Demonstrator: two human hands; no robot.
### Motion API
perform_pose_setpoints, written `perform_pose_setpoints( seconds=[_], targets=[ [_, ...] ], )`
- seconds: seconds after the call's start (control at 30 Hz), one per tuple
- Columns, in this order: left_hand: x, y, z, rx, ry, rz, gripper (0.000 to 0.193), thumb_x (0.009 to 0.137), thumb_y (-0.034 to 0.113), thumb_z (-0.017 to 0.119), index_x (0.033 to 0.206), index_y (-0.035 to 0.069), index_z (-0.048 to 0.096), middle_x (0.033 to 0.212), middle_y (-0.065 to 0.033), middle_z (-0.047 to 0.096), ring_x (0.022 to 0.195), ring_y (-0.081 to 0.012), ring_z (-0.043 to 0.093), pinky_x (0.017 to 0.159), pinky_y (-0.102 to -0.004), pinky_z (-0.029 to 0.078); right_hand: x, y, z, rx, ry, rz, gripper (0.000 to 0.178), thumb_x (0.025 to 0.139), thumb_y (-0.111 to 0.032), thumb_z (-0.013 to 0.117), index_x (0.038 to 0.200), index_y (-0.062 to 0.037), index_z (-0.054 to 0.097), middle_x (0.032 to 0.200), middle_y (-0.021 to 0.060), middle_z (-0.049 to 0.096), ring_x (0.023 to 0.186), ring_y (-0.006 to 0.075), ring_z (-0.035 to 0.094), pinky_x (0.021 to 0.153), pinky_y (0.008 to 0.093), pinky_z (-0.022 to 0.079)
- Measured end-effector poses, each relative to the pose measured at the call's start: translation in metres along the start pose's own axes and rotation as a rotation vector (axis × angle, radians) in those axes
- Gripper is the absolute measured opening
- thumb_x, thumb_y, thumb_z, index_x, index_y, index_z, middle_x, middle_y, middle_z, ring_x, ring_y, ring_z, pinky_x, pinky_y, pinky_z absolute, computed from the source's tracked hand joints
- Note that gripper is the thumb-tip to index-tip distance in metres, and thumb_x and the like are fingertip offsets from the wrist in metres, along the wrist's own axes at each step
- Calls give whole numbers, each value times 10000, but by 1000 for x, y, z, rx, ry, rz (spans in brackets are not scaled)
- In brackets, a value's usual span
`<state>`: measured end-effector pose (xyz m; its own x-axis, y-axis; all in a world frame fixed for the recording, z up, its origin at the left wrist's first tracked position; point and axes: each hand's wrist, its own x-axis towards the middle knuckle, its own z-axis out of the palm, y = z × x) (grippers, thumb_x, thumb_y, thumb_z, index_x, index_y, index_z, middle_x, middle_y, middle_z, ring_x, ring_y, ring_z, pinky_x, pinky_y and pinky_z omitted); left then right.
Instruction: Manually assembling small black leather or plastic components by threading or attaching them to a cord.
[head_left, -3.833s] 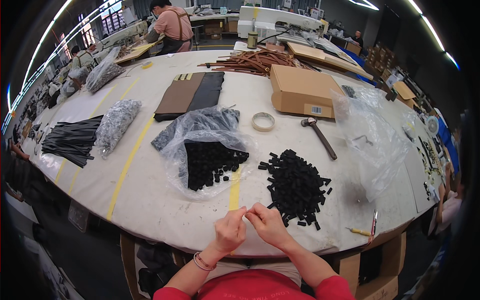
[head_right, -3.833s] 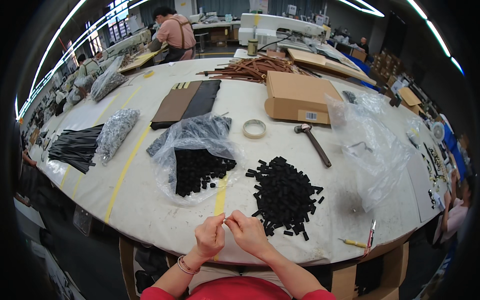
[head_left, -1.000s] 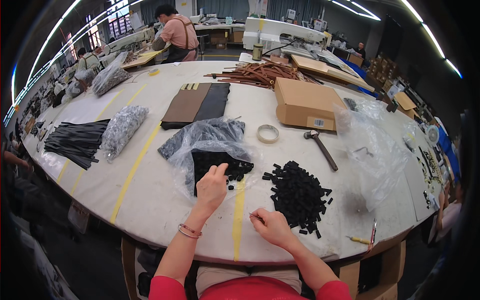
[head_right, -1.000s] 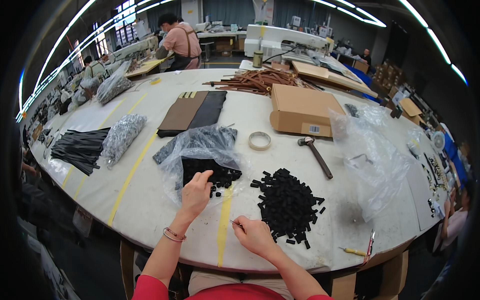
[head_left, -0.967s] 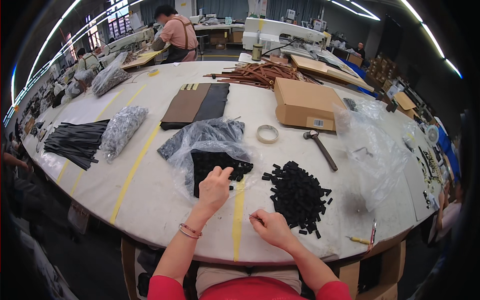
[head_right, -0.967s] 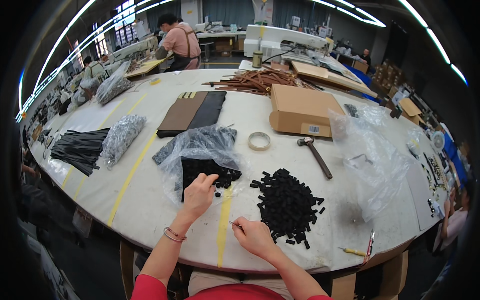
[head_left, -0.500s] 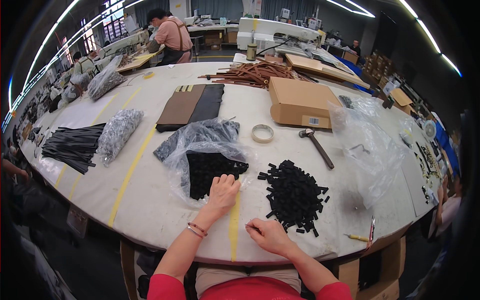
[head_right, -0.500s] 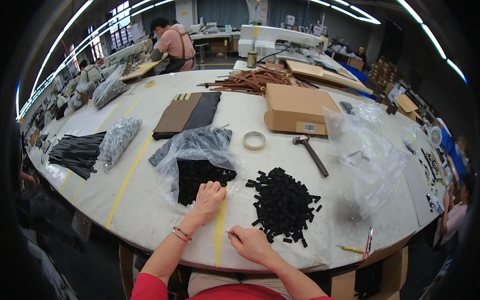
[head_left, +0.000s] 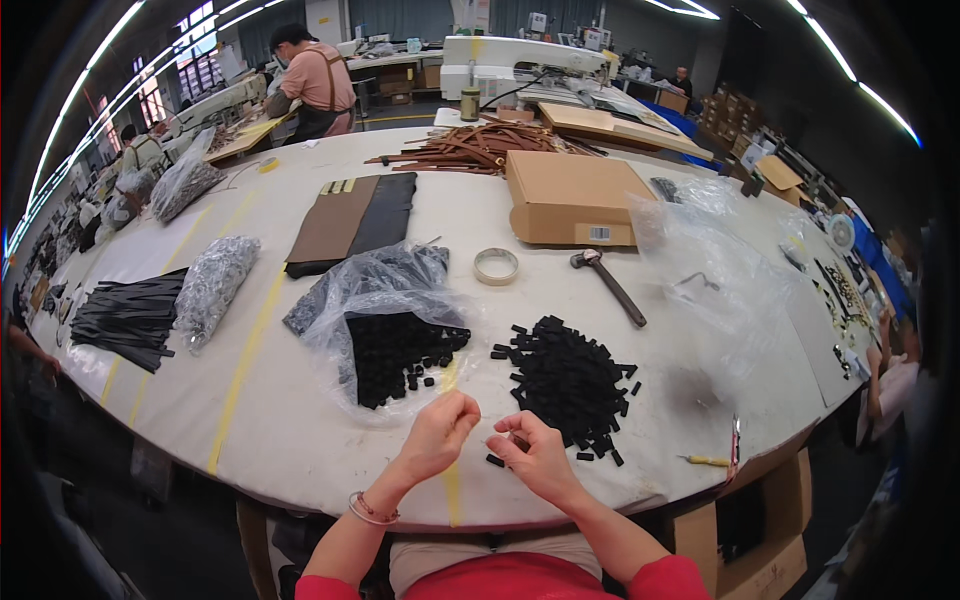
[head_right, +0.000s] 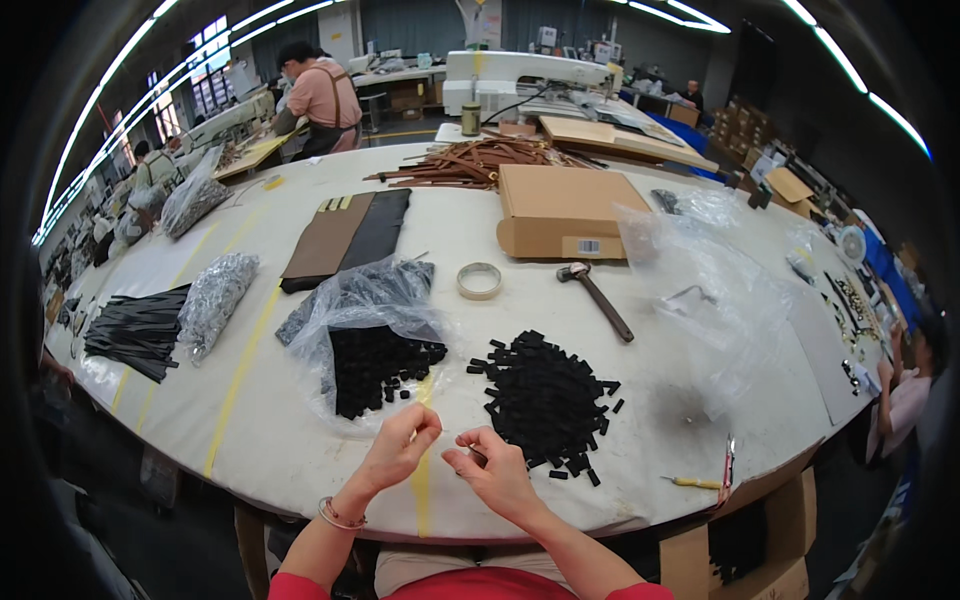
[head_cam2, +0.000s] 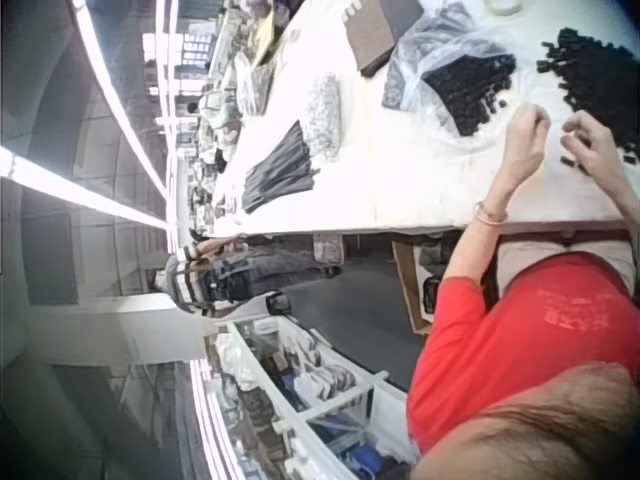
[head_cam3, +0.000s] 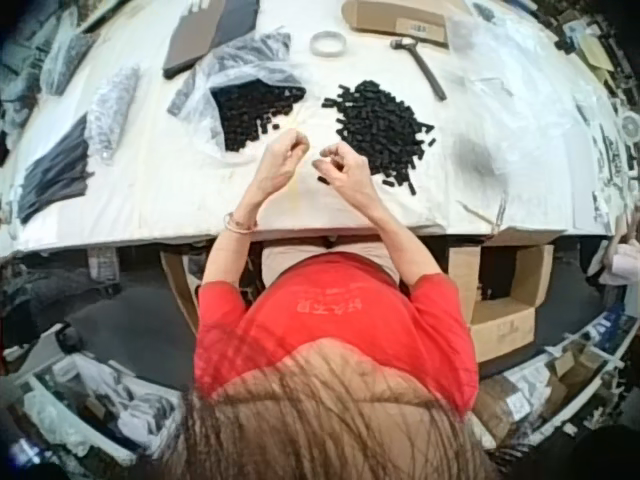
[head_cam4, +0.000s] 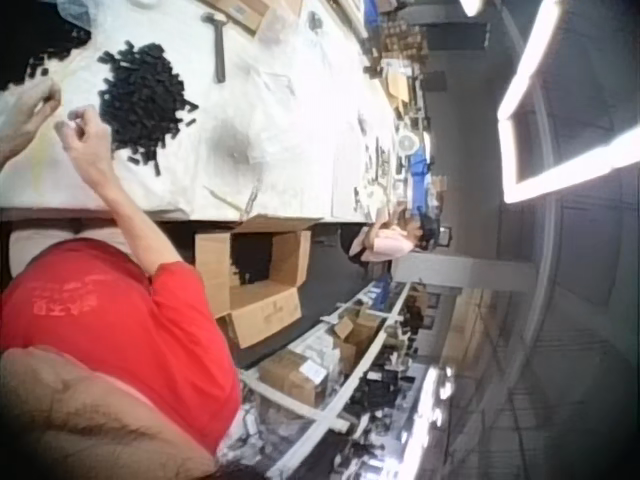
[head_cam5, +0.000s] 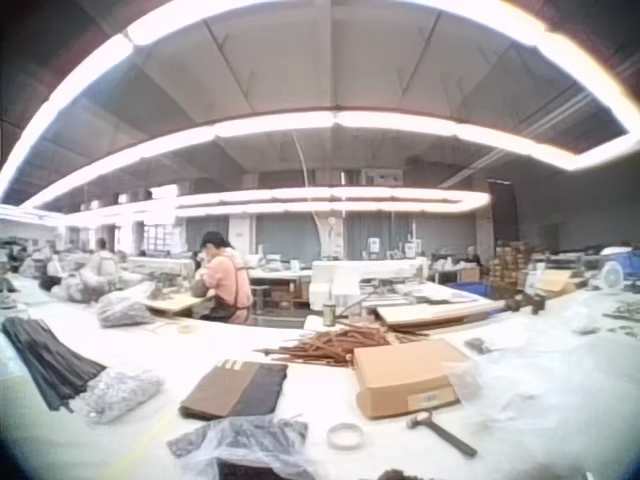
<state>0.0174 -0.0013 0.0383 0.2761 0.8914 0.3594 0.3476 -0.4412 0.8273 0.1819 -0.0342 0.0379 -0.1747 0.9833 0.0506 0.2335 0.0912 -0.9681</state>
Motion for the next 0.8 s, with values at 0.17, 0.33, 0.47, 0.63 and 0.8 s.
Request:
perform_pose_setpoints(
  seconds=[0.17,0.33,0.47,0.63,0.8],
  targets=[
    [-23,6,35,-286,-46,-172,59,746,-62,492,778,-16,510,749,-95,561,635,-164,559,583,-260,444,-3,7,1,273,-17,80,163,812,-134,582,771,3,504,632,19,546,538,42,478,462,181,384],
    [-34,20,57,-572,-177,-232,318,798,-61,452,1103,-33,369,845,-106,588,755,-137,583,696,-238,467,-26,23,-22,142,116,31,204,831,-151,530,701,6,512,528,46,524,470,64,482,429,215,378],
    [-39,34,59,-745,-402,-330,448,812,-53,447,1225,0,281,1003,-117,549,900,-161,550,782,-257,444,-60,25,-60,-174,88,54,198,823,-167,539,701,-12,522,492,57,499,443,88,480,418,240,367],
    [-36,18,29,-434,-302,-260,294,790,-52,473,1084,-39,474,1031,-102,547,847,-134,575,735,-237,462,-126,31,-120,-426,-185,283,282,809,-277,551,714,-12,537,540,107,544,474,216,528,461,325,390],
    [-31,7,-32,315,161,-4,450,691,-38,540,1133,-19,464,1207,-183,428,1121,-303,404,941,-366,306,-195,56,-170,-1048,-501,508,427,789,-453,503,700,-40,563,647,174,571,667,322,584,586,418,441]
  ],
)
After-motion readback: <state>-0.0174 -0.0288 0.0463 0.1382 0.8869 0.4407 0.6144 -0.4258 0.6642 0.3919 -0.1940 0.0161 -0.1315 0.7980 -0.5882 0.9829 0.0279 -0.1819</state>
